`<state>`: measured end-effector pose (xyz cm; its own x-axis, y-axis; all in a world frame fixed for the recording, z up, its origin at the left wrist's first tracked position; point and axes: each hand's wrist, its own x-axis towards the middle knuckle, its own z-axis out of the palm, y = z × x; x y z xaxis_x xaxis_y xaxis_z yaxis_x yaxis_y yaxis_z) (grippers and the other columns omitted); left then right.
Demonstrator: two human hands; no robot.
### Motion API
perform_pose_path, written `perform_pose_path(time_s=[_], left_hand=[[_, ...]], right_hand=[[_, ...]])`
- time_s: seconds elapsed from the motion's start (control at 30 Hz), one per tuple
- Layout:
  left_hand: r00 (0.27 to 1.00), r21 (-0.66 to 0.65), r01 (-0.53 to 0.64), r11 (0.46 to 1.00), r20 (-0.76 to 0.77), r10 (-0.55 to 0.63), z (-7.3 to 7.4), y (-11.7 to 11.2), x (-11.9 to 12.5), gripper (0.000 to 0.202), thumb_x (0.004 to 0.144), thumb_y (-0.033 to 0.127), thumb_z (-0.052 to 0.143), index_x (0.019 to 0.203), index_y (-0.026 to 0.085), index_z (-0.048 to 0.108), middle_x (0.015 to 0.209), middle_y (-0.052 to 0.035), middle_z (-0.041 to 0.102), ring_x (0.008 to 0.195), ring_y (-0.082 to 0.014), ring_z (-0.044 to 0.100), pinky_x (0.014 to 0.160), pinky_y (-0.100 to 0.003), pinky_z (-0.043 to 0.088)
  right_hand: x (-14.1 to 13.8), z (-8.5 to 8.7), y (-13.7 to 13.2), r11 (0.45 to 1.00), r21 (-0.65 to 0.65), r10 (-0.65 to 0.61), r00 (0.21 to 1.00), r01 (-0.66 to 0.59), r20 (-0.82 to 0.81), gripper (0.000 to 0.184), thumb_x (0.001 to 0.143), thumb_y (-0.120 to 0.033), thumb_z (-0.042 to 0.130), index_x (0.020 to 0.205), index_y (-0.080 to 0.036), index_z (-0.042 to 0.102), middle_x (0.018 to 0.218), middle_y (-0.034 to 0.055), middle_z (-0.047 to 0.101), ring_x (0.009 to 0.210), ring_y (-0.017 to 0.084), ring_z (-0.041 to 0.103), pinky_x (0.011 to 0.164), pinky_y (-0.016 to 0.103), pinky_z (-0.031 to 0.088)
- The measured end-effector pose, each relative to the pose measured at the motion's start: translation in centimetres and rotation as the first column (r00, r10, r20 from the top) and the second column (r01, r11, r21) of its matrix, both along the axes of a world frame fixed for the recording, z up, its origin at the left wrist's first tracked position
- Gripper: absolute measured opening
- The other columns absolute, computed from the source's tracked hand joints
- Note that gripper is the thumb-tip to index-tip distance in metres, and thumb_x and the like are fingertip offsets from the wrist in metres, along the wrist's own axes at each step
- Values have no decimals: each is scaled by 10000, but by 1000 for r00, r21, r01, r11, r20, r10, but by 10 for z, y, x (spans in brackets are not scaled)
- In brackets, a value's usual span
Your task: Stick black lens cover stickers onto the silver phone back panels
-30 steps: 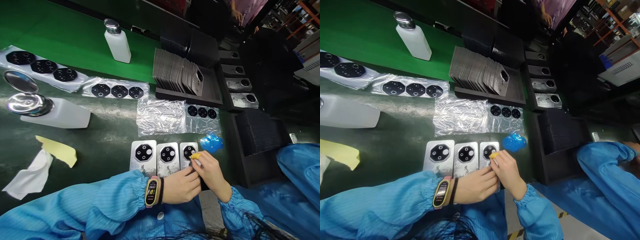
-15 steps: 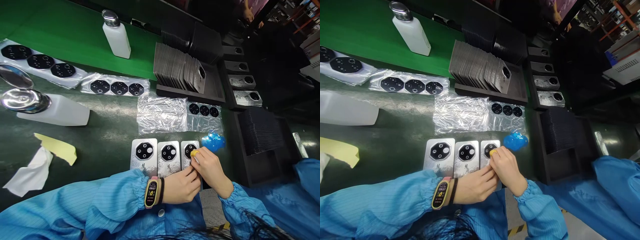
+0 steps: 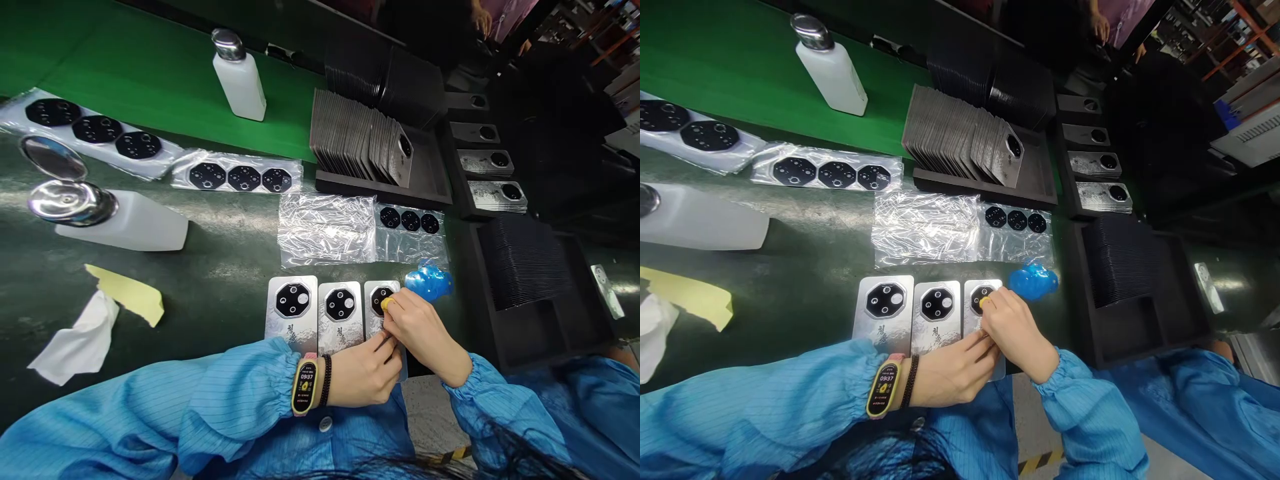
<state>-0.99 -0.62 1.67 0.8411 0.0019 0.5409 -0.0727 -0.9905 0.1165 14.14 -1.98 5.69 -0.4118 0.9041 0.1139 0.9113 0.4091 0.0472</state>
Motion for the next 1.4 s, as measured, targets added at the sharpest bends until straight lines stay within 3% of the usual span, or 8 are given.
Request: perform_pose_path(time_s=[0.37, 0.47, 0.6, 0.73, 1.0, 1.2, 1.4], left_hand=[[1000, 14, 8, 1000, 3, -8, -4, 0, 1, 248, 891, 104, 460, 847, 80, 703, 861, -125, 689, 783, -235, 644, 761, -383, 485], [1000, 29, -6, 1000, 20, 5, -6, -1, 0, 247, 889, 99, 460, 882, 74, 706, 915, -138, 696, 840, -248, 654, 809, -397, 480], [998, 21, -33, 999, 45, 32, -8, -3, 0, 260, 894, 109, 451, 927, 62, 705, 921, -128, 699, 927, -260, 656, 891, -402, 464], [999, 24, -24, 999, 32, 23, -8, -3, 0, 247, 899, 116, 461, 936, 58, 698, 919, -131, 697, 936, -262, 656, 883, -404, 467], [1000, 28, -7, 1000, 18, 7, -4, -1, 0, 232, 901, 119, 475, 906, 74, 702, 911, -137, 699, 922, -265, 654, 833, -397, 480], [1000, 13, -6, 1000, 16, 6, -2, 0, 1, 245, 893, 111, 468, 880, 82, 711, 914, -128, 709, 873, -254, 665, 817, -388, 495], [999, -13, -8, 1000, 37, 8, -2, -1, 1, 234, 882, 103, 482, 844, 71, 711, 883, -132, 709, 848, -259, 672, 851, -414, 496]], right_hand=[[-1, 1, 2, 1000, 4, 9, 1000, -9, -10, 266, 735, 42, 458, 612, -187, 514, 586, 18, 540, 590, 166, 486, 542, 274, 383], [5, 4, 3, 998, -59, -10, 990, 2, -142, 258, 781, 18, 463, 641, -194, 503, 603, 10, 554, 606, 160, 515, 546, 260, 410], [12, 12, 1, 990, -105, -123, 914, 89, -387, 159, 877, -69, 464, 790, -189, 522, 715, 9, 594, 657, 139, 570, 598, 232, 467], [11, 12, 0, 978, -154, -195, 882, 141, -429, 154, 915, -115, 431, 813, -197, 511, 769, 14, 601, 653, 128, 597, 593, 223, 487], [3, -5, 7, 978, -175, -169, 931, 117, -323, 170, 903, -100, 432, 802, -187, 538, 764, 14, 595, 599, 121, 590, 535, 221, 469], [-2, -5, 8, 971, -209, -153, 972, 115, -178, 200, 881, -61, 425, 759, -191, 516, 713, -8, 543, 526, 107, 517, 479, 221, 400], [-5, 0, 13, 955, -289, -60, 997, 70, 42, 225, 808, 23, 443, 749, -186, 500, 726, 6, 539, 551, 130, 515, 474, 244, 352]])
